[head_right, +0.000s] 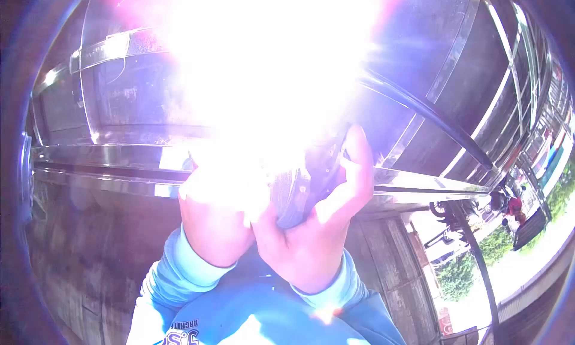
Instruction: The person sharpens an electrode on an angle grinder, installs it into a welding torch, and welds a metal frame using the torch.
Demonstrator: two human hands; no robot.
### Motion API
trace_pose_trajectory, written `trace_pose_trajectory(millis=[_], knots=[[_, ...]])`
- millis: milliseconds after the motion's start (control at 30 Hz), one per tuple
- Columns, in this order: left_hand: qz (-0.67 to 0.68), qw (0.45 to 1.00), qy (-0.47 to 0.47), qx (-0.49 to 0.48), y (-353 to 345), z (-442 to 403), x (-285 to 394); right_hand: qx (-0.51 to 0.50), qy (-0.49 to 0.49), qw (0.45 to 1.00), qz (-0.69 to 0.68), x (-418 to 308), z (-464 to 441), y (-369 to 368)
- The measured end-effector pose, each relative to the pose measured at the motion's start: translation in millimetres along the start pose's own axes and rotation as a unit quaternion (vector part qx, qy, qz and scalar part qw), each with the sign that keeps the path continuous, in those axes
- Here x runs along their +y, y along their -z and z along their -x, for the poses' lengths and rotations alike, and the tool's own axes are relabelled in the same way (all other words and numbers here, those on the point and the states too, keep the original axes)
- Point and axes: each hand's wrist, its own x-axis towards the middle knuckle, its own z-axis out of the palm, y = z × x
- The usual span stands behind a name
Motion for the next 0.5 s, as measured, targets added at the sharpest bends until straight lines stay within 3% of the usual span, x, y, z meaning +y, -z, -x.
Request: trace_pose_trajectory(millis=[267,500], knots=[[-0.04,0.996,-0.037,0.066,-15,1,-5,0.002,0.018,0.999,0.027,3,-1,3],[-0.028,0.998,-0.026,0.051,-10,0,-3,-0.001,0.004,1.0,0.02,1,1,3]])
